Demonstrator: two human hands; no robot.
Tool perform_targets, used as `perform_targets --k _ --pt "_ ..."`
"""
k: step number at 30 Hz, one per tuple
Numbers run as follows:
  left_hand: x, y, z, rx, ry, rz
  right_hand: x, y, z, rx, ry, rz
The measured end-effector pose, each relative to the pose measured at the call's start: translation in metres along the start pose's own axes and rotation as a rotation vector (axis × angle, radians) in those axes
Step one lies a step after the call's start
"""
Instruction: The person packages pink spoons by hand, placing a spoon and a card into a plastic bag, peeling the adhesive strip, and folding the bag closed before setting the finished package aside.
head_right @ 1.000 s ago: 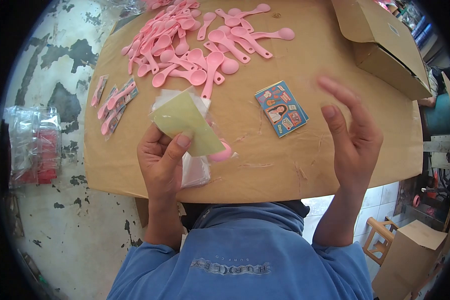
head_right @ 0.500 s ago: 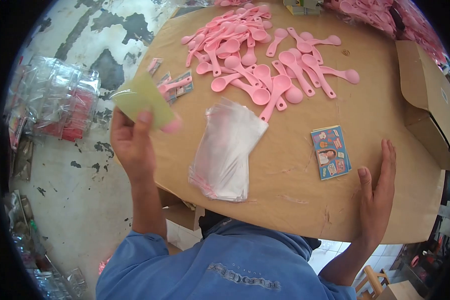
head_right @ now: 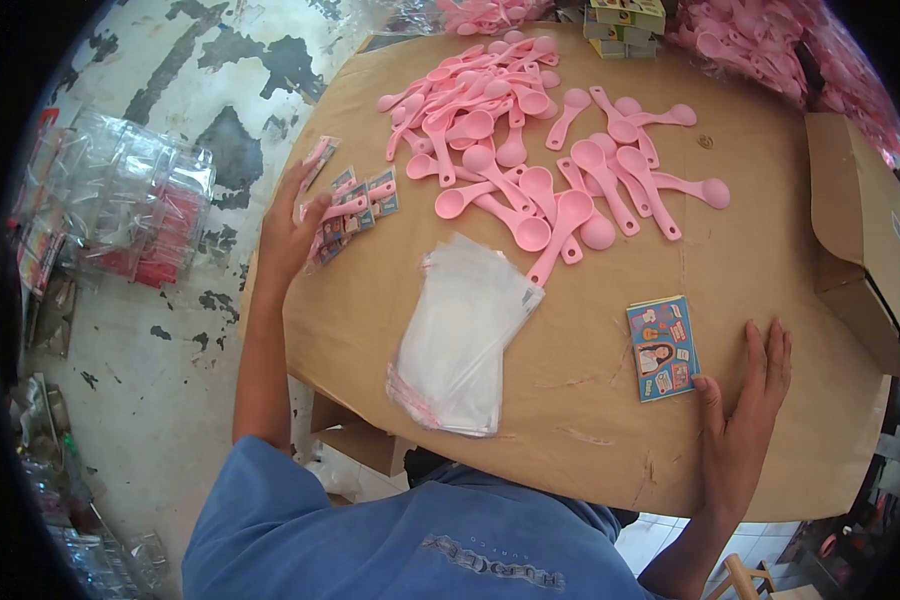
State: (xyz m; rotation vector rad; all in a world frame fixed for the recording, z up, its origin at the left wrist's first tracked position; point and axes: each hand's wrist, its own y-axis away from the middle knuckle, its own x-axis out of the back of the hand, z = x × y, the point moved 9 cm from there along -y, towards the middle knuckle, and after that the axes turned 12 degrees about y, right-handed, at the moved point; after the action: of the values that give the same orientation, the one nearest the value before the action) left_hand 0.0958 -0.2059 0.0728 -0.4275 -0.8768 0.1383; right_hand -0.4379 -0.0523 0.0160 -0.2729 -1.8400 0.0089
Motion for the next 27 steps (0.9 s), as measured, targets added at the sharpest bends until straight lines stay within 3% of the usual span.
perform_targets --k 6,9,16,19,22,27 --pt "-0.004 -0.068 -0.131 0.174 -0.143 -0.071 -0.001 -0.003 -0.005 0.011 0.036 0.005" --pt "-0.027 -0.082 -0.186 0.245 0.186 -0.223 0.0 -0.003 -0.003 0.008 0.019 0.009" --pt "-0.029 -0.038 -0.085 0.155 0.136 -0.469 0.0 -0.006 -0.005 -0.023 0.032 0.003" --pt "-0.019 -0.021 -0.074 0.201 0.294 -0.554 -0.001 -0.01 -0.007 -0.021 0.063 -0.006" --pt "-0.009 -0.01 -0.068 0.178 0.259 -0.573 -0.003 -0.012 -0.006 -0.003 0.095 -0.01" --pt "0.0 0.0 -0.023 0.029 0.141 -0.32 -0.004 -0.013 -0.004 -0.014 0.102 -0.026"
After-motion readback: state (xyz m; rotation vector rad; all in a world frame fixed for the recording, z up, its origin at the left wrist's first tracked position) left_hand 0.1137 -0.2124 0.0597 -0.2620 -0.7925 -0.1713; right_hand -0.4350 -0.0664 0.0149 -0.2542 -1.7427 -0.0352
